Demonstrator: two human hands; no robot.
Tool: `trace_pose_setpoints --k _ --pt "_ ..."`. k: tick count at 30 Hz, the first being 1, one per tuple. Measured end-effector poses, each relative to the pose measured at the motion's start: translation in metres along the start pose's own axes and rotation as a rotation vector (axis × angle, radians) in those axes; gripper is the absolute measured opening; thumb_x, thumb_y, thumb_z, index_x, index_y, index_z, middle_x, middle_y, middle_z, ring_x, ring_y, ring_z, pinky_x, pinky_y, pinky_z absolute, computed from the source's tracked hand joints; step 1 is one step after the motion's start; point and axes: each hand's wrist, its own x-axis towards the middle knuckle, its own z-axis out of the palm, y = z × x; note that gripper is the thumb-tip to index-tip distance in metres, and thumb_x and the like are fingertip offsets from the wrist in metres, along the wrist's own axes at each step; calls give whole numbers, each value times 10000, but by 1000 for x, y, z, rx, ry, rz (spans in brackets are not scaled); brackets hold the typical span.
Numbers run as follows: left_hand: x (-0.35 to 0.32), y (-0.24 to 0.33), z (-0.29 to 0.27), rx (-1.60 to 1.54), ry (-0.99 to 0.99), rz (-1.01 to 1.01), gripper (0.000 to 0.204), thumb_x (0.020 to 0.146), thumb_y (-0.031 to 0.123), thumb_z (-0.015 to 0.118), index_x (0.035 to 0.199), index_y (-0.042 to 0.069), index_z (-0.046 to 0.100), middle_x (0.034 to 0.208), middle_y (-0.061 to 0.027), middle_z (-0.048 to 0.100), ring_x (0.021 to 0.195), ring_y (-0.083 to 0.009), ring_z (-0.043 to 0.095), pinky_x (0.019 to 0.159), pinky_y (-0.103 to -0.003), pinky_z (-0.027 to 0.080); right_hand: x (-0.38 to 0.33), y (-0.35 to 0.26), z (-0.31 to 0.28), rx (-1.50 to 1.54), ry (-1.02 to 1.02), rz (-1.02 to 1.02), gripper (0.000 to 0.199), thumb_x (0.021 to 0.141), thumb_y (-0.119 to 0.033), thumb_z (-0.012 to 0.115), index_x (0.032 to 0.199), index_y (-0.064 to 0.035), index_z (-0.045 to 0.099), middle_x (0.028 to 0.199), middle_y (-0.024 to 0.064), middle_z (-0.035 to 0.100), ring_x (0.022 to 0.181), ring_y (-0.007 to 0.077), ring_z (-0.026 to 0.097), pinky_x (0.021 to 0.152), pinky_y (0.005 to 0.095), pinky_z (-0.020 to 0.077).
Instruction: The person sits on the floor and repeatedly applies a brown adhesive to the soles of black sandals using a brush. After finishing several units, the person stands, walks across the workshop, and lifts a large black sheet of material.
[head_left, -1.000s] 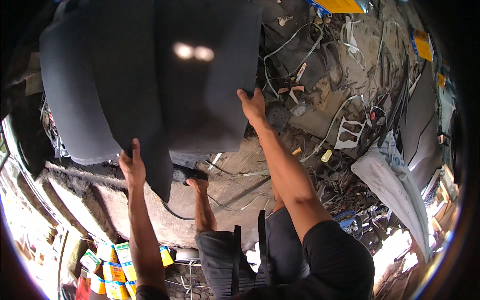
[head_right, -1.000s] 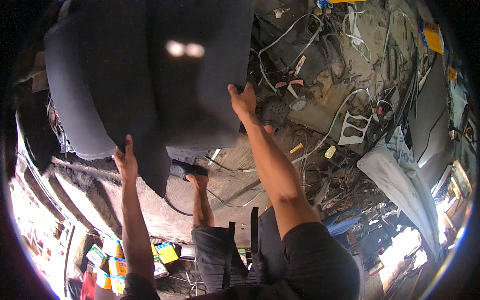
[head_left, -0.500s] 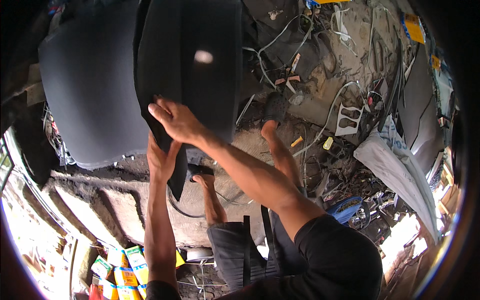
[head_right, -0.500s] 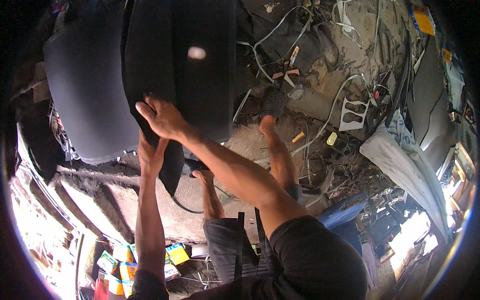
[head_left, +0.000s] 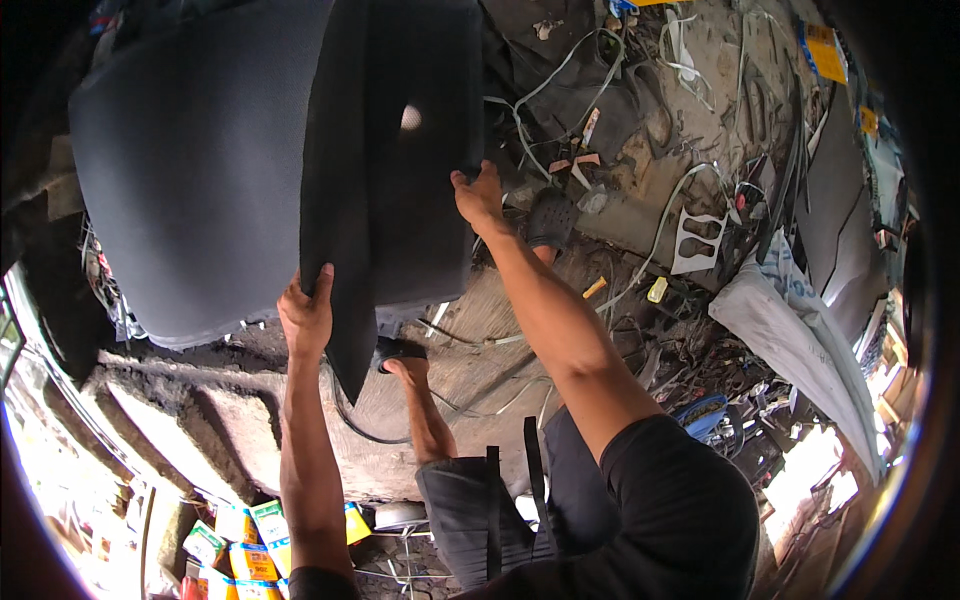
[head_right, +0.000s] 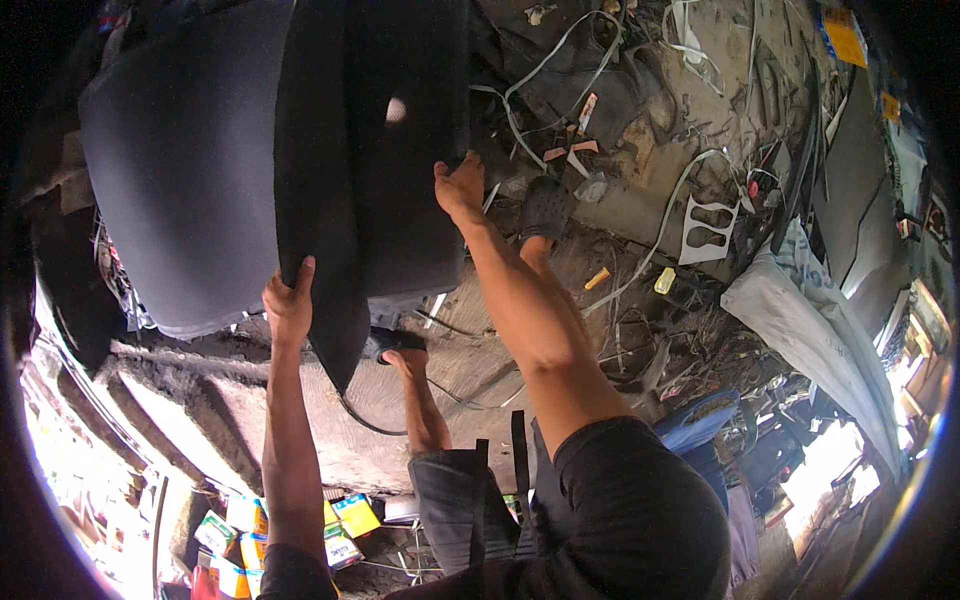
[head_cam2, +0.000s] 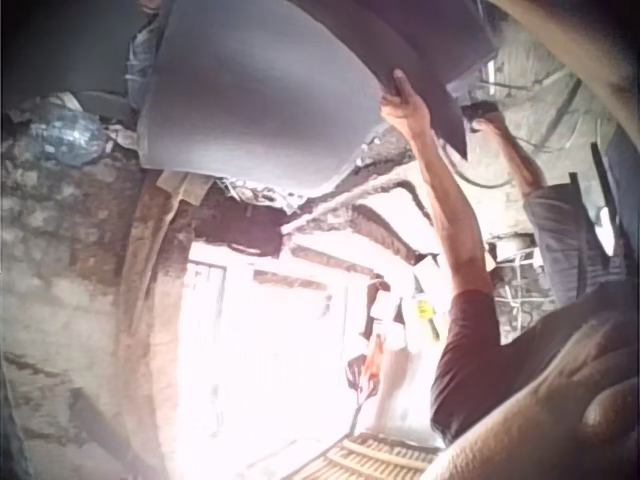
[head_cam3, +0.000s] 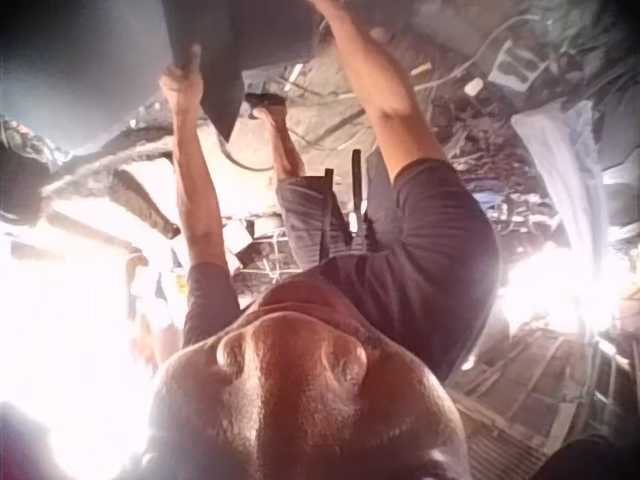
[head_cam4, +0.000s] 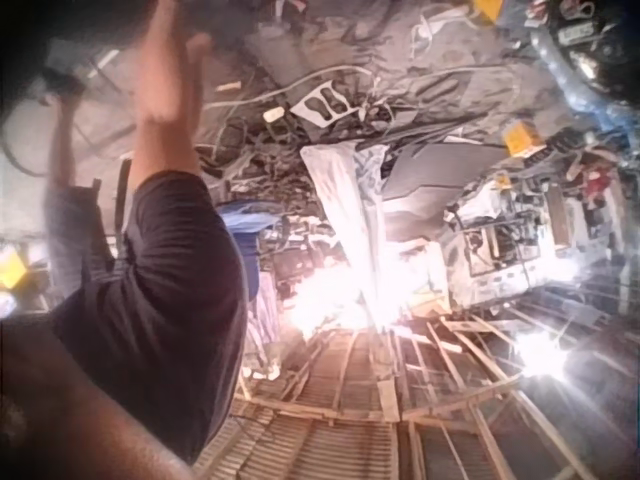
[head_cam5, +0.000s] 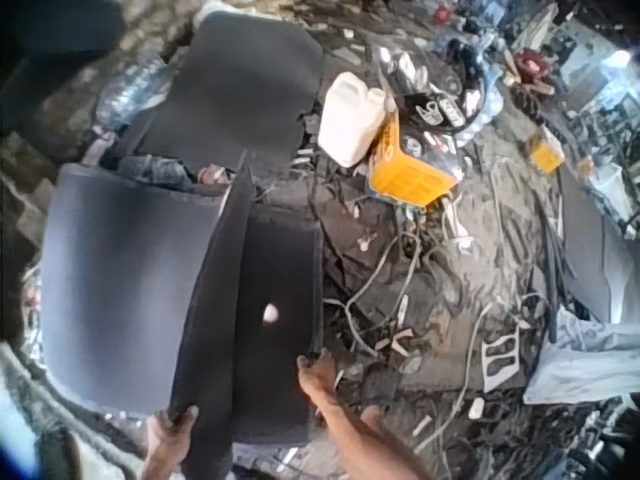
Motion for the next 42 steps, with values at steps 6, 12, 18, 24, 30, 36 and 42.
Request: trace_pose_setpoints --k 6,12,18,24,30,36,42 --pt "1 -7 21 -29 52 89 342 975 326 645 989 -13 683 821 -159 698 728 -263 664 717 -379 515 -57 -58 -40 120 -277 -73 374 935 -293 668 1051 53 587 969 273 645 928 430 640 808 491 509" --pt "1 9 18 60 -194 -108 367 980 349 633 1112 8 663 940 -169 707 829 -243 657 776 -362 507 -112 -116 1 153 -189 -479 228 948 -157 547 1088 12 612 922 277 657 828 450 663 738 514 546" --pt "-22 8 50 -49 -204 75 411 924 324 698 1200 29 622 960 -194 715 913 -304 717 769 -394 533 -114 -137 -14 157 -478 -290 362 910 -143 516 1235 6 576 1043 309 655 952 467 649 830 501 542" --pt "-14 2 43 85 -168 -79 270 937 274 671 951 4 686 741 -187 678 674 -323 695 630 -410 510 -68 -101 -37 700 -870 82 521 929 -403 647 1250 7 624 1089 103 686 1027 206 650 862 340 529" --pt "7 17 16 137 -222 -65 419 921 361 708 821 -44 665 642 -144 609 584 -205 555 589 -374 465 12 6 11 11 -13 -36 643 931 -380 651 1303 113 474 1258 305 576 1144 447 585 974 453 482" --pt "-5 -5 25 50 -185 -42 369 928 327 697 910 -41 682 735 -169 671 661 -292 643 637 -388 497 -60 -66 -34 -33 -406 -150 472 924 -421 632 747 16 640 879 298 654 834 473 643 739 530 499" --pt "-19 3 25 36 -200 -138 352 924 315 714 1013 -25 690 826 -149 718 779 -197 683 708 -374 525 -113 -128 -2 10 -359 -398 219 892 -178 593 893 33 648 993 297 605 837 463 654 770 530 563"
